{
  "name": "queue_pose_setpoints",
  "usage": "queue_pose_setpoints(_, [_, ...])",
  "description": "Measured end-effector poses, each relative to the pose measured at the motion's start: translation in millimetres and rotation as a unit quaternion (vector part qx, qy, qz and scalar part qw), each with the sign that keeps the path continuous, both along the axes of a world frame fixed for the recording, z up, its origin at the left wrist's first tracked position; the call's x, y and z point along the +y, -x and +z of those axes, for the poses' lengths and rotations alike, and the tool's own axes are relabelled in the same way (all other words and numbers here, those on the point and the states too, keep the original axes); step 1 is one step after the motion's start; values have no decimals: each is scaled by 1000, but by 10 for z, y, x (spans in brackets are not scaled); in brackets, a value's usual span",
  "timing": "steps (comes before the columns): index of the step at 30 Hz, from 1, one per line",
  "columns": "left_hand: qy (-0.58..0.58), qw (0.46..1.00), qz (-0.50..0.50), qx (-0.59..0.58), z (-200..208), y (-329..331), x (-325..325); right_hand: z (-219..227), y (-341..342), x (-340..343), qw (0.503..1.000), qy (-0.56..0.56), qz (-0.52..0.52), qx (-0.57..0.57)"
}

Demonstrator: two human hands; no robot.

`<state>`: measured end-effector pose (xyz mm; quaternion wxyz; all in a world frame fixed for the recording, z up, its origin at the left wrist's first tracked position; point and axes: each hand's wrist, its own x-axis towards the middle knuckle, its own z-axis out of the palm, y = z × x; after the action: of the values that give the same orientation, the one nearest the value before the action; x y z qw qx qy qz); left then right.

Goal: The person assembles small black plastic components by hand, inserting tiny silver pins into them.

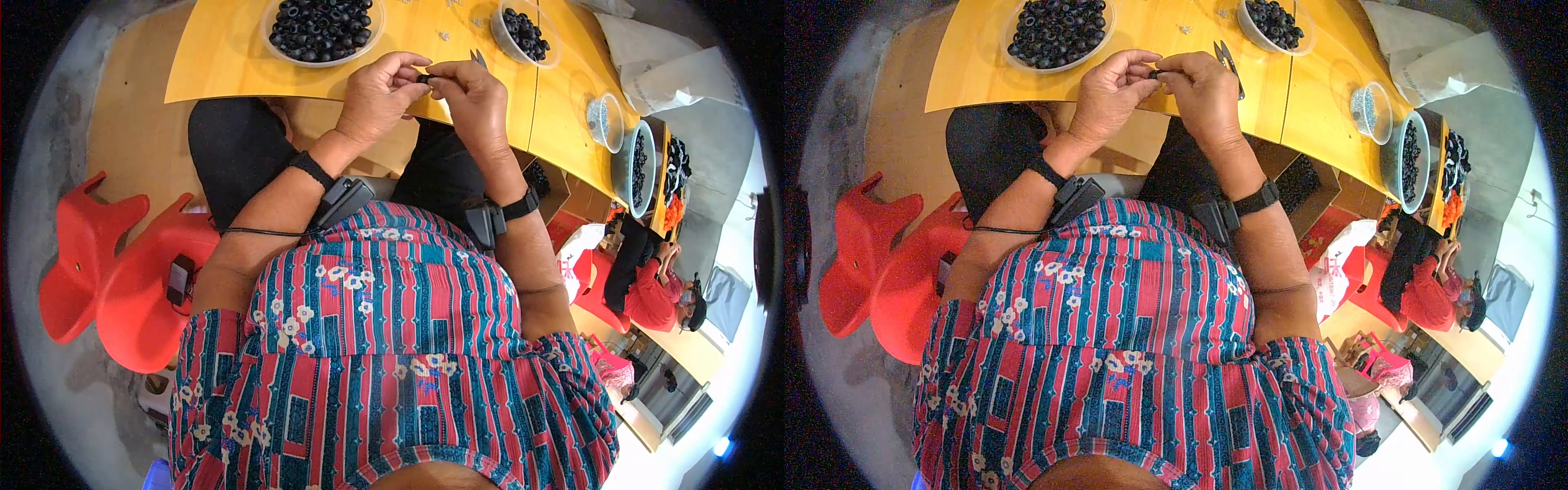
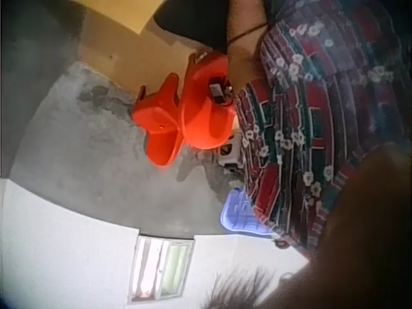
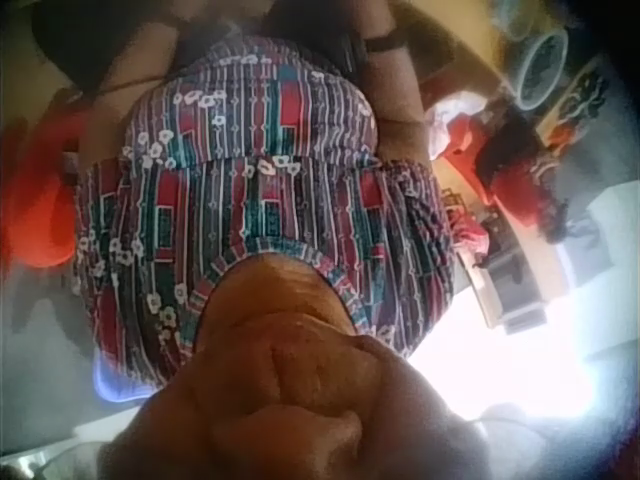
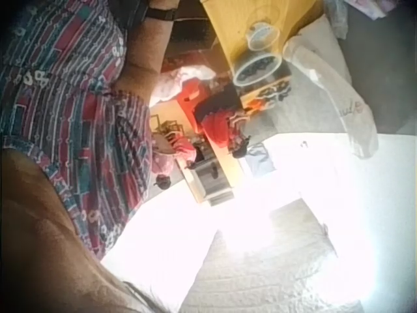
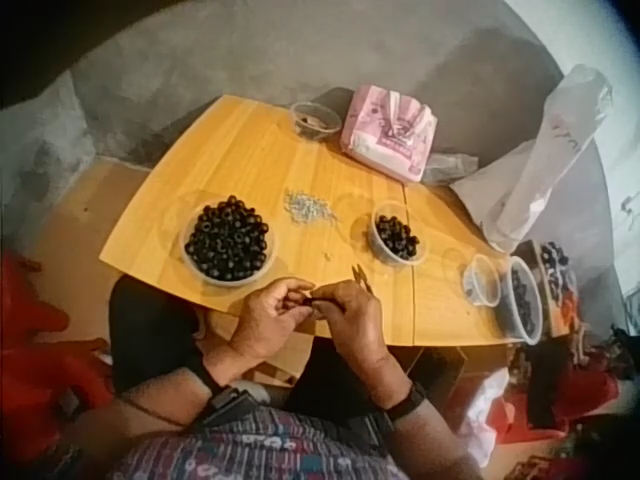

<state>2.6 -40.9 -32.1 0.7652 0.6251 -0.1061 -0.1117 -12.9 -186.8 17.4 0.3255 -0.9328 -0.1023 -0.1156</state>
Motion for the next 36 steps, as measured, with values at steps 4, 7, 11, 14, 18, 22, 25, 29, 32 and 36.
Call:
queue_pose_setpoints(4, [-8,1000,-10,-16,-13,-1,8,-42,4,-36,923,-317,-83,200])
queue_pose_setpoints(7, [12,1000,-11,1,-38,-2,4,-87,-10,-73,883,-389,-94,245])
queue_pose_setpoints(11, [7,1000,-2,-25,-44,-6,2,-88,-23,-101,865,-411,-104,268])
queue_pose_setpoints(14, [19,999,7,-47,-84,-19,-8,-41,-47,-85,860,-412,-106,282])
queue_pose_setpoints(18, [5,999,-12,-34,-7,-11,12,-8,-47,-112,852,-417,-113,295])
queue_pose_setpoints(22, [18,998,10,-56,-96,-21,-7,8,-37,-94,864,-400,-107,287])
queue_pose_setpoints(25, [9,997,21,-68,-92,-20,-18,11,-26,-79,898,-354,-95,245])
queue_pose_setpoints(29, [-1,997,22,-68,-63,-12,-14,22,1,-30,928,-309,-92,189])
queue_pose_setpoints(32, [9,998,20,-63,-59,-15,-14,16,18,-5,944,-275,-96,158])
queue_pose_setpoints(36, [7,997,26,-75,-92,-22,-17,31,56,33,942,-286,-94,147])
